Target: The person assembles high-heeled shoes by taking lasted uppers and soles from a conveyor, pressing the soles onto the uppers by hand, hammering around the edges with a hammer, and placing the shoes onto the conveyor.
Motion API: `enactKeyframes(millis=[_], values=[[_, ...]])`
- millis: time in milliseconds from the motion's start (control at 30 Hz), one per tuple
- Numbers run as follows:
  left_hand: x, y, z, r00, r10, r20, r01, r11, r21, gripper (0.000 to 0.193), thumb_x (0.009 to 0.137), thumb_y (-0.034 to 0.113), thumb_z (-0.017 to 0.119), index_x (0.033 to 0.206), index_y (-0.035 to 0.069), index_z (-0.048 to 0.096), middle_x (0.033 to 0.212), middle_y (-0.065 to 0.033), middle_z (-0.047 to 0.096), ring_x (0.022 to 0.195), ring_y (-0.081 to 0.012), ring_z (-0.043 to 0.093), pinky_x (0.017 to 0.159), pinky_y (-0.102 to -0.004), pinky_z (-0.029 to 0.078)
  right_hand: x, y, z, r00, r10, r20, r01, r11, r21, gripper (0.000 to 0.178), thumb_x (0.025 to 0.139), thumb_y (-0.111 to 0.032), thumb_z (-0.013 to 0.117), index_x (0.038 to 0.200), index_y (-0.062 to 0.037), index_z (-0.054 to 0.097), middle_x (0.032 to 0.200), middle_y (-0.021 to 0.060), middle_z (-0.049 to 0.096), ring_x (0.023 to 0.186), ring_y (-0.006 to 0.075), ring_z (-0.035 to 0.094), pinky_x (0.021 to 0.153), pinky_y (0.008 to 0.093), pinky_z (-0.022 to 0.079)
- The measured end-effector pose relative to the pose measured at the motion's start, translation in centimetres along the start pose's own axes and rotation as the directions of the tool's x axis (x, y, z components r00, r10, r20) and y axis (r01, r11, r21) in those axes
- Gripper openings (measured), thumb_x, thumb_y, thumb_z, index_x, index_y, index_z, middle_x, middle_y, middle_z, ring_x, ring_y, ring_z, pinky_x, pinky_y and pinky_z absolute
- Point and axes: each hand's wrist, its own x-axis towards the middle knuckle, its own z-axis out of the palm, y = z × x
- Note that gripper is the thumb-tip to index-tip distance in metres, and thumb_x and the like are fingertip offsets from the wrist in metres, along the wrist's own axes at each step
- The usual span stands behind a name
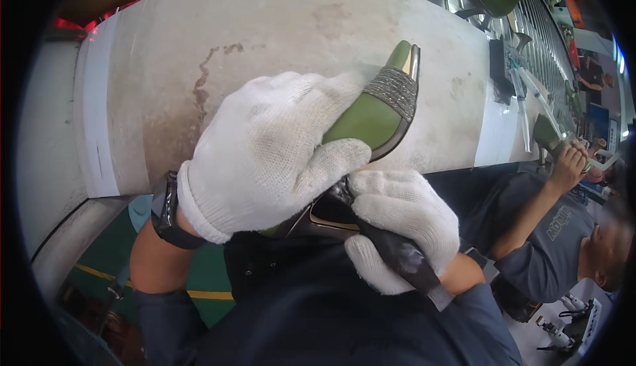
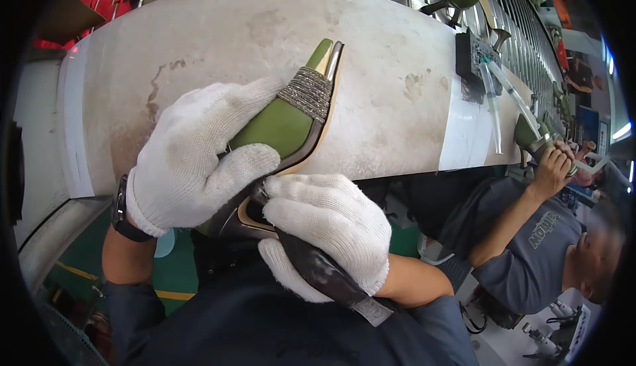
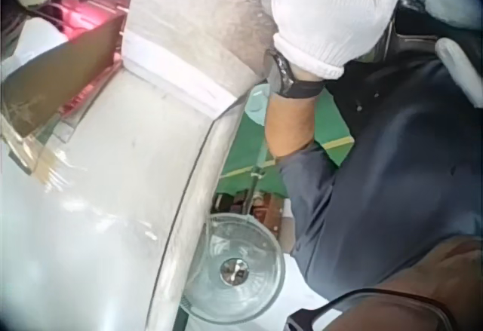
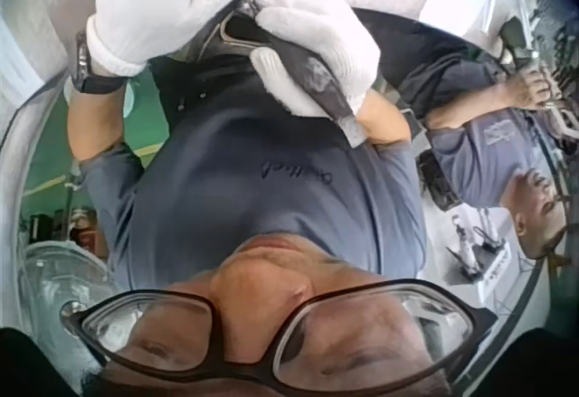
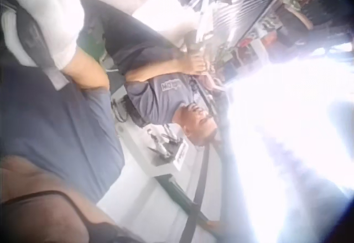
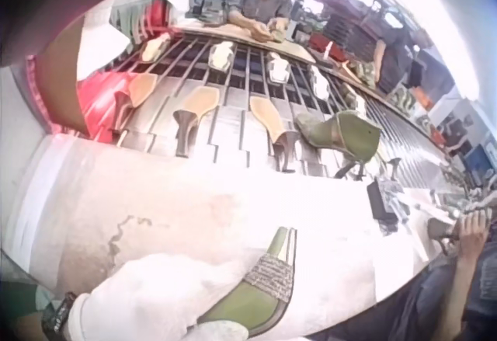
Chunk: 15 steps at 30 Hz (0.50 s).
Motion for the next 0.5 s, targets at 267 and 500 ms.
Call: enactKeyframes(millis=[267,500], values=[[0.1,-0.1,0.3,1.0,0.009,-0.022,-0.009,1.0,-0.015,0.055,0.096,0.02,0.079,0.144,-0.005,0.067,0.111,-0.0228,0.075,0.099,-0.0426,0.073,0.089,-0.0478,0.057,1.2,-0.4,-0.1,0.987,-0.058,0.147,0.06,0.998,-0.011,0.04,0.076,-0.006,0.091,0.113,-0.0013,0.077,0.113,0.0191,0.079,0.096,0.036,0.08,0.086,0.0426,0.066],[-0.8,1.0,0.4,0.993,-0.111,-0.038,0.111,0.994,0.003,0.046,0.104,0.014,0.069,0.144,-0.009,0.066,0.127,-0.0255,0.076,0.116,-0.0351,0.076,0.105,-0.0429,0.057,-0.1,0.4,1.2,0.992,-0.114,-0.044,0.117,0.99,0.073,0.042,0.077,-0.005,0.091,0.116,-0.0033,0.076,0.115,0.0176,0.08,0.1,0.0367,0.079,0.09,0.042,0.065]])
